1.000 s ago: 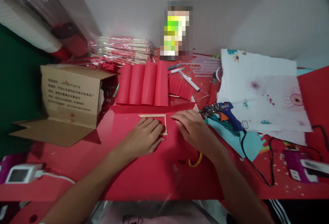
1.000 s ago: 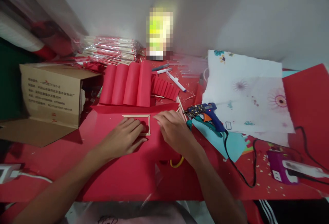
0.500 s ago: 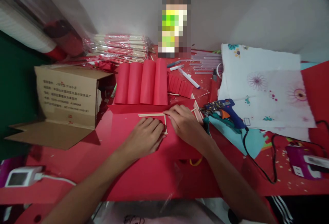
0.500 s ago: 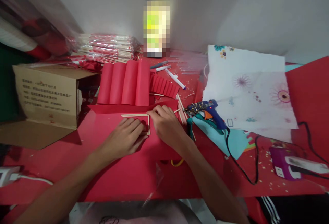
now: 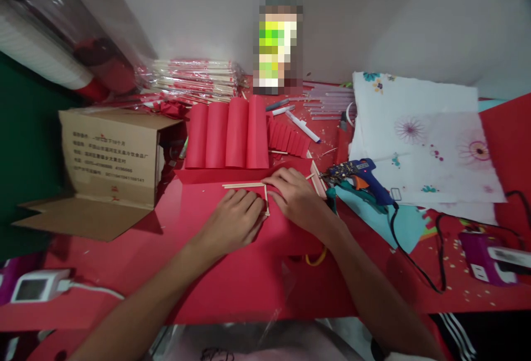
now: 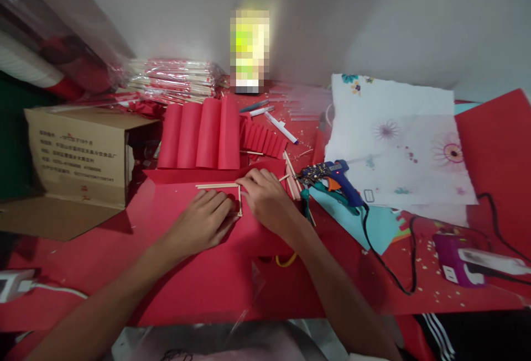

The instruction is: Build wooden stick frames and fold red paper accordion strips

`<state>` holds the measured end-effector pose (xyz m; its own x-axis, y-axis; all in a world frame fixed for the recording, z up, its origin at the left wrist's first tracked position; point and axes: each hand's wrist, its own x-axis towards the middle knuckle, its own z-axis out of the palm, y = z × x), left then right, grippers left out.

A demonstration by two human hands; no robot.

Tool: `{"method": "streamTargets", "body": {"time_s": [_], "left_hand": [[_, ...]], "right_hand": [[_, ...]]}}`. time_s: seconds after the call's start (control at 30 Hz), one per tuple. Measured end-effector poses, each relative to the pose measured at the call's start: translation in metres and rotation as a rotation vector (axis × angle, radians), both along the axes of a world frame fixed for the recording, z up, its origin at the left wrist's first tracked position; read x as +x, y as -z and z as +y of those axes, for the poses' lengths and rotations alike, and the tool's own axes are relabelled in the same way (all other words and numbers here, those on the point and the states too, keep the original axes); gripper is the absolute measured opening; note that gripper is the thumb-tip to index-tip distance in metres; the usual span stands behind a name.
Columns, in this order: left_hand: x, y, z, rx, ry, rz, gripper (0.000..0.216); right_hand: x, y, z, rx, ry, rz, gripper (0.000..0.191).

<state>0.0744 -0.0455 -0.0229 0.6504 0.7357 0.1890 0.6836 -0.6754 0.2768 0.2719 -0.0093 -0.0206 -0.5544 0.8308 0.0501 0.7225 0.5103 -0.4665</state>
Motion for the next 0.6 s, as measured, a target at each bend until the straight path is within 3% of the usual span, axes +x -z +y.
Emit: {"method": "streamTargets", "body": {"time_s": [0.6], "left_hand": [[0.0002,0.0031,0.0001,-0.028,-0.017,-0.021,0.023]], "right_hand": [[0.0081,-0.0057,0.0019,-0.073,-0.067,-0.06,0.038]]}}
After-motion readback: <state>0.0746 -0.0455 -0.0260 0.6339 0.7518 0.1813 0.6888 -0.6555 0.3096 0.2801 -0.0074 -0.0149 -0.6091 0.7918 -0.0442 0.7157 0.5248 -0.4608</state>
